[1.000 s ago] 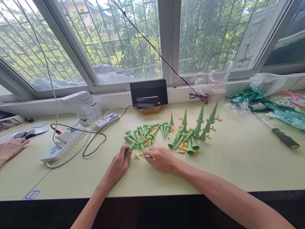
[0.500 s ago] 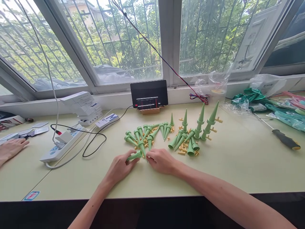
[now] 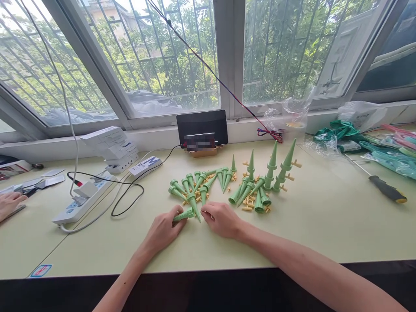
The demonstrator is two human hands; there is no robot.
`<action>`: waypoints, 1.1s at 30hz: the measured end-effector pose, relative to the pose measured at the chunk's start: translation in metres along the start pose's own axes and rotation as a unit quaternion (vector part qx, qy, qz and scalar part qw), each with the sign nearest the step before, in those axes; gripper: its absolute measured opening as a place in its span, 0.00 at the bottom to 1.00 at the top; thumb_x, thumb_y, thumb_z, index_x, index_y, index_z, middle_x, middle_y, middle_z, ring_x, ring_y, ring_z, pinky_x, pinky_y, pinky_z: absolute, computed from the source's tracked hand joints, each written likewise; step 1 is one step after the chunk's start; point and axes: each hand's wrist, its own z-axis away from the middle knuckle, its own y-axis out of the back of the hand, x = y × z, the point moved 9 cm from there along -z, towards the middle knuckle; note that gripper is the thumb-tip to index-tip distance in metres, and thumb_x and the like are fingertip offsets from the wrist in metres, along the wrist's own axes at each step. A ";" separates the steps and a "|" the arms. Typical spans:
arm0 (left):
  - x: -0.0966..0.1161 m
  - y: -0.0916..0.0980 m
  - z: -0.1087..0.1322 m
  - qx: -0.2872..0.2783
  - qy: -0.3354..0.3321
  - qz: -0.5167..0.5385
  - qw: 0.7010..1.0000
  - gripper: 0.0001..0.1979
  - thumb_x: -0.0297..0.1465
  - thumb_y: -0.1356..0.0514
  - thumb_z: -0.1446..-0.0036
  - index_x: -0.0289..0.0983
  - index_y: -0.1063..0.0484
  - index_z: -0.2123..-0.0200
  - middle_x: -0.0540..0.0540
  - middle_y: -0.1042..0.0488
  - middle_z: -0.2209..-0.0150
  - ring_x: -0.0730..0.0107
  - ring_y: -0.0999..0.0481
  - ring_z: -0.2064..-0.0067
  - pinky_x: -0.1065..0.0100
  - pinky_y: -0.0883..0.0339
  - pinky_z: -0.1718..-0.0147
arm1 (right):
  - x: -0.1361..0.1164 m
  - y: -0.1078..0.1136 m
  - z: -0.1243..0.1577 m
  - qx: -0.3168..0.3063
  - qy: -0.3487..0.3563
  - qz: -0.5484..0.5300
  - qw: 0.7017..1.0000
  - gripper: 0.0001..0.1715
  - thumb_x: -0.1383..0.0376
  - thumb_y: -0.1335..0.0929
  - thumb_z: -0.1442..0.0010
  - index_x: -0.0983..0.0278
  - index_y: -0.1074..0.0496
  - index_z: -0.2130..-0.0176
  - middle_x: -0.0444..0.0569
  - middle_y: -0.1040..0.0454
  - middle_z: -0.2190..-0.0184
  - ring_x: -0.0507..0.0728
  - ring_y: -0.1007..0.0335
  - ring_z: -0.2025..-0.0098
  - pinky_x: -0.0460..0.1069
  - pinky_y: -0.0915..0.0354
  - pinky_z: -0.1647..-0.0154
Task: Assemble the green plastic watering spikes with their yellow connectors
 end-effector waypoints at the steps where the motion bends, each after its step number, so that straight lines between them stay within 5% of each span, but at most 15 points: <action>1: 0.000 0.001 0.001 0.006 0.002 0.007 1.000 0.07 0.36 0.48 0.38 0.41 0.40 0.68 0.55 0.37 0.79 0.70 0.37 0.78 0.72 0.44 0.72 | 0.002 0.002 -0.001 0.010 -0.006 -0.020 1.000 0.10 0.72 0.38 0.36 0.64 0.32 0.69 0.46 0.29 0.72 0.50 0.37 0.70 0.45 0.44 0.68; 6: 0.016 0.011 -0.009 0.023 -0.009 0.101 0.995 0.09 0.38 0.49 0.36 0.40 0.39 0.66 0.57 0.44 0.80 0.74 0.47 0.79 0.73 0.48 0.75 | 0.011 0.017 -0.003 0.067 -0.051 -0.096 0.992 0.09 0.68 0.38 0.35 0.65 0.29 0.65 0.43 0.31 0.76 0.50 0.39 0.74 0.45 0.42 0.70; 11: 0.061 0.025 -0.053 0.050 -0.050 0.244 0.967 0.15 0.40 0.46 0.38 0.38 0.41 0.73 0.55 0.45 0.79 0.76 0.48 0.77 0.72 0.50 0.77 | 0.020 0.025 -0.005 0.104 -0.079 -0.190 0.973 0.18 0.62 0.38 0.33 0.65 0.36 0.45 0.46 0.28 0.67 0.48 0.36 0.77 0.44 0.37 0.73; 17: 0.089 -0.005 -0.104 0.039 -0.015 0.456 0.889 0.20 0.46 0.43 0.41 0.37 0.40 0.75 0.54 0.46 0.80 0.78 0.46 0.80 0.73 0.51 0.82 | 0.035 0.044 -0.004 0.182 -0.096 -0.233 0.951 0.20 0.62 0.38 0.33 0.63 0.40 0.43 0.48 0.28 0.64 0.48 0.33 0.77 0.45 0.34 0.75; 22: 0.087 -0.028 -0.105 0.034 -0.013 0.493 0.870 0.22 0.47 0.43 0.40 0.37 0.42 0.76 0.55 0.45 0.81 0.79 0.47 0.81 0.73 0.52 0.82 | 0.041 0.057 -0.002 0.195 -0.107 -0.193 0.956 0.15 0.65 0.38 0.33 0.63 0.36 0.47 0.44 0.28 0.71 0.49 0.31 0.77 0.45 0.33 0.73; 33: 0.087 -0.034 -0.092 0.016 -0.004 0.526 0.851 0.22 0.47 0.45 0.38 0.37 0.44 0.76 0.56 0.46 0.83 0.79 0.48 0.81 0.73 0.54 0.81 | 0.036 0.062 -0.006 0.163 -0.077 -0.161 0.970 0.11 0.64 0.38 0.33 0.63 0.31 0.52 0.45 0.26 0.72 0.50 0.32 0.76 0.45 0.34 0.73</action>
